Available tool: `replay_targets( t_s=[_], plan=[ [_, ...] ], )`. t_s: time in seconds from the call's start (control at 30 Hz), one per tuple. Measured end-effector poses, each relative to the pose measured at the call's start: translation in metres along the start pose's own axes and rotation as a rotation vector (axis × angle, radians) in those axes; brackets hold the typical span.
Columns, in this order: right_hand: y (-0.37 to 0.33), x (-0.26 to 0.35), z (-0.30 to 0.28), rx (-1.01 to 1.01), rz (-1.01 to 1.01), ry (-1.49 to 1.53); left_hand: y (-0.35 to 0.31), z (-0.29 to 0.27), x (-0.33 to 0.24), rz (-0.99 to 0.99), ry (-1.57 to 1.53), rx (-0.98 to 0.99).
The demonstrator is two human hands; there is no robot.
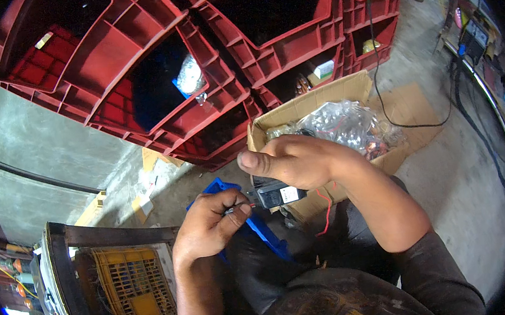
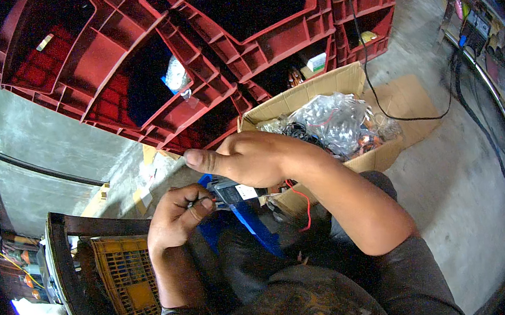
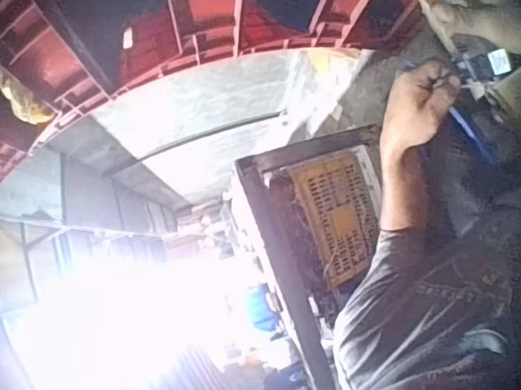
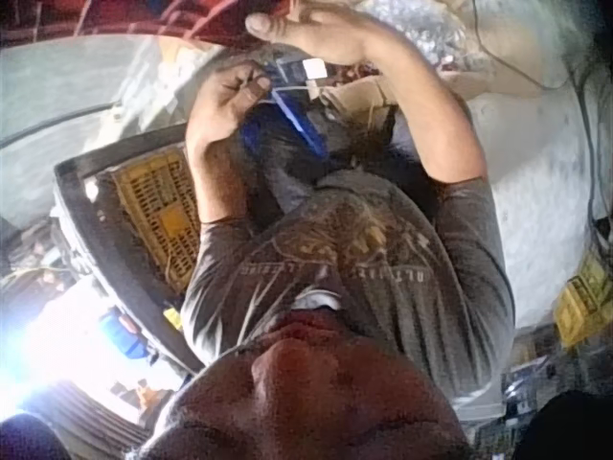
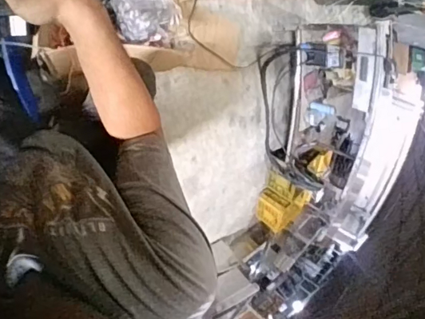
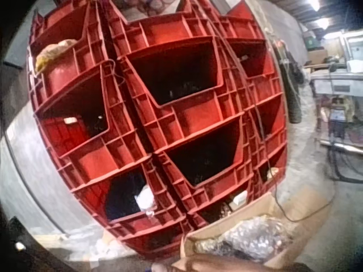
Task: The person assembles black metal parts on a wooden workbench using a cordless drill. They then move to the floor, sit down, and sort through a cardboard box containing wires and electronic components, inspecting a small black device with wires.
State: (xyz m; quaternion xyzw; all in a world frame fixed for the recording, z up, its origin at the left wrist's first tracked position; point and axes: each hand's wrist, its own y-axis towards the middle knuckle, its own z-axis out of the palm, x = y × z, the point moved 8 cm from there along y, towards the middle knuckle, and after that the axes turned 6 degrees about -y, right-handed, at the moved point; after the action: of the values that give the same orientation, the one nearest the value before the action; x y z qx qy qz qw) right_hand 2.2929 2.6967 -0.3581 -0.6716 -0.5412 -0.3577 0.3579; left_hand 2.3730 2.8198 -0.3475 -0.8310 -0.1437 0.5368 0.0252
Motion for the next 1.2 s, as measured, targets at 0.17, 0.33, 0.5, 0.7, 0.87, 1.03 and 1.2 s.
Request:
replay_targets(
  t_s=[0.17,0.33,0.5,0.7,0.87,1.03,1.2],
  plan=[
    [-0.002,0.012,-0.006,-0.038,-0.084,-0.004,0.000,-0.002,-0.001,0.054,0.155,-0.064],
    [-0.001,0.003,-0.008,-0.017,-0.016,0.012,0.000,0.002,-0.008,0.144,0.126,-0.105],
    [0.000,-0.002,-0.002,0.026,-0.019,0.023,-0.001,0.004,-0.005,0.201,0.076,-0.108],
    [-0.004,-0.002,-0.002,0.015,0.044,-0.082,0.002,0.010,-0.007,0.283,0.163,-0.112],
    [-0.002,-0.002,-0.004,-0.020,0.006,-0.114,0.002,0.014,0.000,0.222,0.129,-0.180],
    [0.000,-0.008,-0.006,-0.066,0.035,-0.029,0.004,0.014,0.003,0.253,0.102,-0.198],
    [0.000,-0.006,-0.005,-0.036,0.046,-0.031,0.006,0.014,-0.007,0.258,0.173,-0.152]
  ],
)
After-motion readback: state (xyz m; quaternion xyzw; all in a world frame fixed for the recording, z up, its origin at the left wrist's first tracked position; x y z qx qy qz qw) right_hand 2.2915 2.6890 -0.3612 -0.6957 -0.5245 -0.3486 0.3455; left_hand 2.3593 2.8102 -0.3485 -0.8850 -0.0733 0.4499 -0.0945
